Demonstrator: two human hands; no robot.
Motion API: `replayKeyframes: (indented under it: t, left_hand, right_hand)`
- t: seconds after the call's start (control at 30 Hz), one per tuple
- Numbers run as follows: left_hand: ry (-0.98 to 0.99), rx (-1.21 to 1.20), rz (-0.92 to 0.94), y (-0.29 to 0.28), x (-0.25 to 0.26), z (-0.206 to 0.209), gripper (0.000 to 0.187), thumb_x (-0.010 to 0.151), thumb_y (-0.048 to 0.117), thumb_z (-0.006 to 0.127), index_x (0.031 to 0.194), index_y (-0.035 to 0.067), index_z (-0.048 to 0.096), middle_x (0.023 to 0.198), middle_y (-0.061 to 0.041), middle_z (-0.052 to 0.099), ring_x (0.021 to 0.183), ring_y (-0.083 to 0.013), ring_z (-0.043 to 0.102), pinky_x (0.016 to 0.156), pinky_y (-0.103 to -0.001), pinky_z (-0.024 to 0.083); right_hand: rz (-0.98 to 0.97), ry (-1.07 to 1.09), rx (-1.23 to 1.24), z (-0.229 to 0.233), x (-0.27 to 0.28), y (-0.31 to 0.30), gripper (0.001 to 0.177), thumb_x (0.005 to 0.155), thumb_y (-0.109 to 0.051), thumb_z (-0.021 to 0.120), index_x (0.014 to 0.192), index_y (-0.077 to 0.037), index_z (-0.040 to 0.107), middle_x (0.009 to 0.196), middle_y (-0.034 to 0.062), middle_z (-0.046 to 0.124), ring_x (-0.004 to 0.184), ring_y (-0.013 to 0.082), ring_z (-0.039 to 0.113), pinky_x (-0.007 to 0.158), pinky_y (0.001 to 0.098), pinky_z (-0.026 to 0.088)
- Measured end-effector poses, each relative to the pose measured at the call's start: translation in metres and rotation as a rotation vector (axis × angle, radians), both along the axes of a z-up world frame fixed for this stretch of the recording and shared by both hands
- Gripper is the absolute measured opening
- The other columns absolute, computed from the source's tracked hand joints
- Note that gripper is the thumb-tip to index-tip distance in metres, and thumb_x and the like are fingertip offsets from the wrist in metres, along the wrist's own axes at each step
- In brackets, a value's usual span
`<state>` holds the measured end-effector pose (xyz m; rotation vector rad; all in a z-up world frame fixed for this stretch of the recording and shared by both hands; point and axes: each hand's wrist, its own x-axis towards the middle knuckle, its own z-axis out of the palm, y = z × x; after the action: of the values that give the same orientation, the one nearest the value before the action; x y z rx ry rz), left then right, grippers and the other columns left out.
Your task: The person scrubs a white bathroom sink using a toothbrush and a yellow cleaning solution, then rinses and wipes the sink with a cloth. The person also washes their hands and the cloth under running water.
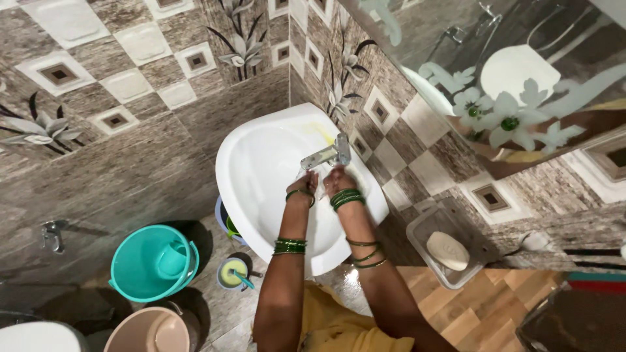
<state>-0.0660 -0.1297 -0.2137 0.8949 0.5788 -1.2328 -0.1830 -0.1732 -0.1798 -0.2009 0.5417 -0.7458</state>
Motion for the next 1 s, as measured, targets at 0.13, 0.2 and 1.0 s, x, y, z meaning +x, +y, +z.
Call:
replayKeyframes:
  t: [0.13,0.2,1.0]
  left_hand:
    - [-0.509,0.228,-0.103,0.002,0.004,0.011,0.015,0.084,-0.009,0.077,0.098,-0.013,0.072,0.075,-0.016,0.073,0.056,-0.0192,0.069,0.054,-0.032,0.057]
    - [-0.715,0.364,-0.104,0.009,0.012,0.02,0.015,0.083,-0.001,0.085,0.092,-0.01,0.077,0.076,-0.015,0.074,0.057,-0.0171,0.067,0.055,-0.03,0.056]
    - [-2.25,0.089,-0.648,0.012,-0.037,0.183,0.016,0.073,0.013,0.077,0.081,0.0,0.073,0.11,-0.019,0.066,0.097,-0.0394,0.063,0.08,-0.05,0.053]
  right_hand:
    - [-0.205,0.271,-0.154,-0.006,-0.039,-0.013,0.022,0.09,-0.001,0.066,0.111,-0.004,0.065,0.089,0.0059,0.068,0.08,0.0166,0.064,0.078,0.0309,0.055]
    - [-0.227,0.325,-0.028,-0.011,-0.037,-0.006,0.018,0.093,-0.008,0.068,0.11,-0.003,0.063,0.092,0.0067,0.07,0.087,0.0195,0.067,0.083,0.0337,0.055]
    - [0.041,-0.139,0.062,-0.058,0.008,0.01,0.012,0.104,-0.014,0.063,0.094,-0.01,0.058,0.069,-0.0019,0.05,0.055,0.0104,0.046,0.05,0.0277,0.04]
